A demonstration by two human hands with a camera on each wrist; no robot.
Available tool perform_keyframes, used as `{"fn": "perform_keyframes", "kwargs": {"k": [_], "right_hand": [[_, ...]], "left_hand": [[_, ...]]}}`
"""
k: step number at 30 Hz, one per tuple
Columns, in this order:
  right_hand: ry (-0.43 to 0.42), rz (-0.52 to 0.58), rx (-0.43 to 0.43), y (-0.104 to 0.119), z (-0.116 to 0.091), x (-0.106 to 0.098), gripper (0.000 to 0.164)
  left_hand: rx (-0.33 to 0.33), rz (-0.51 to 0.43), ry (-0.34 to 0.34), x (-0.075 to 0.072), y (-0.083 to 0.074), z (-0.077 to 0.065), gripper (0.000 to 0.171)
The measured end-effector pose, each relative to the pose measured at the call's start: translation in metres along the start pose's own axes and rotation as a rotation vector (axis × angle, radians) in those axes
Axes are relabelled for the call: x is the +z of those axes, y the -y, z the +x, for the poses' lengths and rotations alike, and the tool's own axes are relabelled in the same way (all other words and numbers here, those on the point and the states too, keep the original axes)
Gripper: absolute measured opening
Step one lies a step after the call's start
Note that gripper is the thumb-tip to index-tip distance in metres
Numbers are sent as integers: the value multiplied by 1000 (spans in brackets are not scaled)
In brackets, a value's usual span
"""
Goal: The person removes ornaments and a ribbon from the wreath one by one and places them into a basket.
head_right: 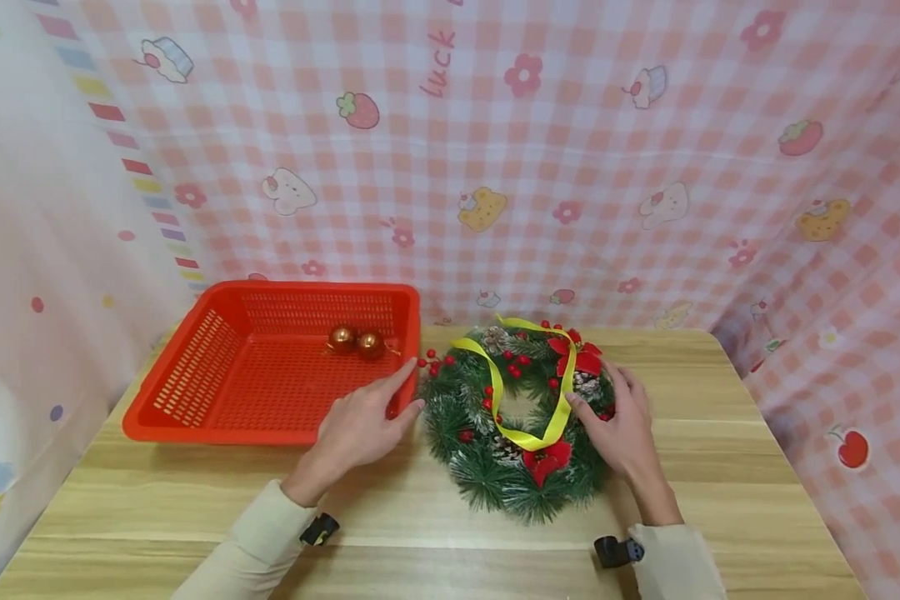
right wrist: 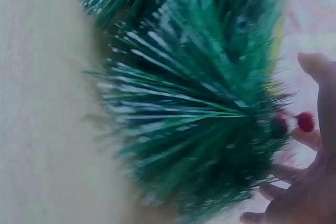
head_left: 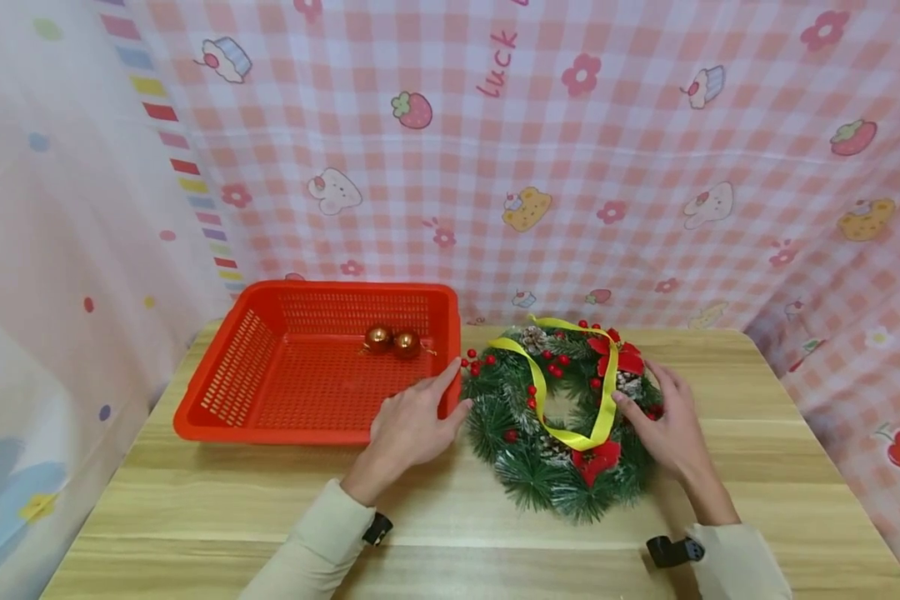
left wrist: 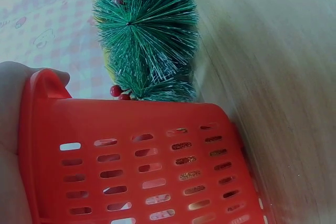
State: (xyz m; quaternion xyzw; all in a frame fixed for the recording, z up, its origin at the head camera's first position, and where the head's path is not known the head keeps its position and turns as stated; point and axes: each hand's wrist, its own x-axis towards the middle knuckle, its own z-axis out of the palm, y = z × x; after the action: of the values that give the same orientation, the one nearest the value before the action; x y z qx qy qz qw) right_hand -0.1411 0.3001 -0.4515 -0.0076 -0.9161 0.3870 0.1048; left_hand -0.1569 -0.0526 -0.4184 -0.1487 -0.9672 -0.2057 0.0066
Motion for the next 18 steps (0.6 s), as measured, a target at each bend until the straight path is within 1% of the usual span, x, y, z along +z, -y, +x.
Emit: {"fn": "perform_keyframes", "kwargs": {"k": [4,6,10,14,18], "right_hand": [[54,-8,46,-9,4,3,84],[63,-11,48,-13,5,6,86],[76,22,56,-18,6,10,90],[79,15,66,-21,6,14,87],[77,-11,79,-24,4,16,84]], "left_hand": [[1,5,5,0,-1,1,63],[0,5,12,1,-1,1,64],[-9,-3,16,0,-1,0,64],[-18,-1,8,1,-1,-1,64],[-2,13,-4,2,-1,-1,64]]}}
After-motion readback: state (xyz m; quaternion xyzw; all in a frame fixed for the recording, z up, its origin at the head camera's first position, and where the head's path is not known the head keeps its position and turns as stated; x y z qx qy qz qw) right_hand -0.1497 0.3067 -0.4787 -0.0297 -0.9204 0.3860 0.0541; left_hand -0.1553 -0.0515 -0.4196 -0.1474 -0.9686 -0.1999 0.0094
